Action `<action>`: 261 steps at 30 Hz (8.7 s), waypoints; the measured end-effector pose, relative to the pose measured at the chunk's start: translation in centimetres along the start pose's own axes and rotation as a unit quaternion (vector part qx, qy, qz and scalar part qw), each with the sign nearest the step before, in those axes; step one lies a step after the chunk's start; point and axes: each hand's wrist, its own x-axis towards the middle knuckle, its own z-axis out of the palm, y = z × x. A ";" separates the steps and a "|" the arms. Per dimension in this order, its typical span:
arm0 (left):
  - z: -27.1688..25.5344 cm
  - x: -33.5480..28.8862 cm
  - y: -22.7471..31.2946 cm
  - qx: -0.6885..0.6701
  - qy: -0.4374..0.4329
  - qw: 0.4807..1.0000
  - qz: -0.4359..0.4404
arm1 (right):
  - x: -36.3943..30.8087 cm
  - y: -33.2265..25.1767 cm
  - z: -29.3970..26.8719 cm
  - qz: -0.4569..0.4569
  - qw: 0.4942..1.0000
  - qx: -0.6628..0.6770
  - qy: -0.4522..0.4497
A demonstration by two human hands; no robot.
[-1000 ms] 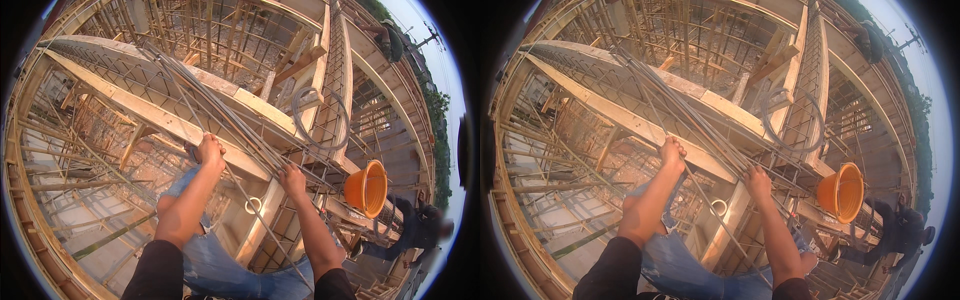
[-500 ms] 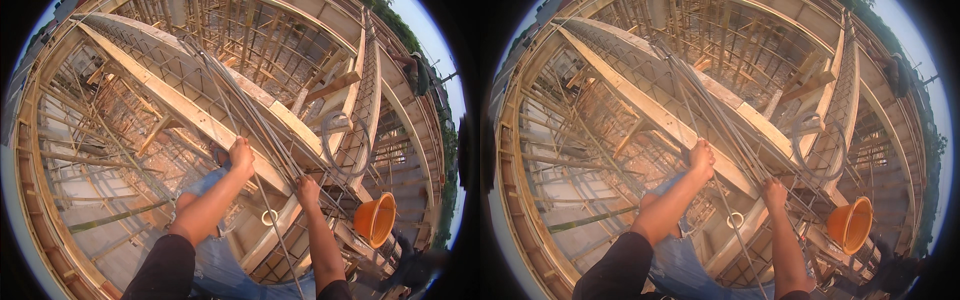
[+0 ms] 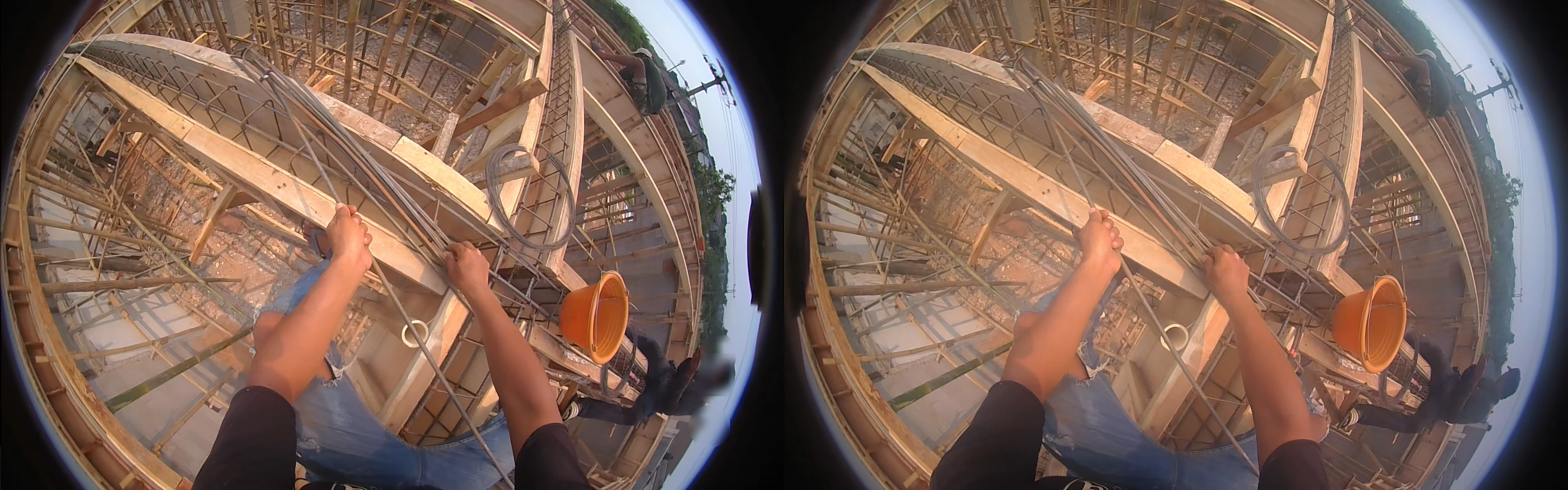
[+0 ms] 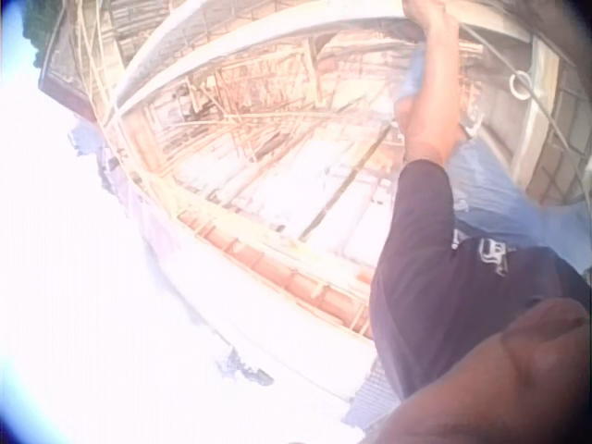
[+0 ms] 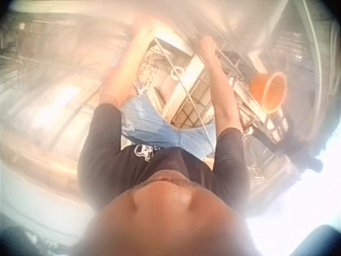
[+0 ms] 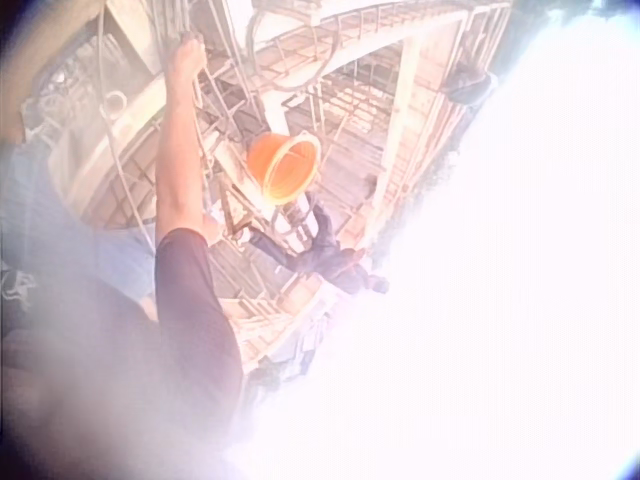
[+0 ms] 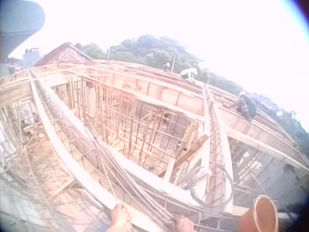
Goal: The person uses pliers to cut and bend steel reinforcement bars on a construction site. They repeatedly position the bars, cut them, and adjust the pieces while working on a wooden and bamboo scaffold.
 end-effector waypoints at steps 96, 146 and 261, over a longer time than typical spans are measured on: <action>1.5 -1.9 -1.8 -0.031 -0.051 0.996 0.070 | -25.9 -1.4 -8.8 0.089 0.980 0.177 0.013; 1.1 -2.0 -1.9 0.016 0.034 0.995 0.093 | -18.8 -5.3 -2.7 0.055 0.955 0.289 -0.038; -19.2 -28.9 -8.9 0.709 -0.540 0.344 0.295 | -34.8 1.8 -7.1 -0.008 0.922 0.358 -0.147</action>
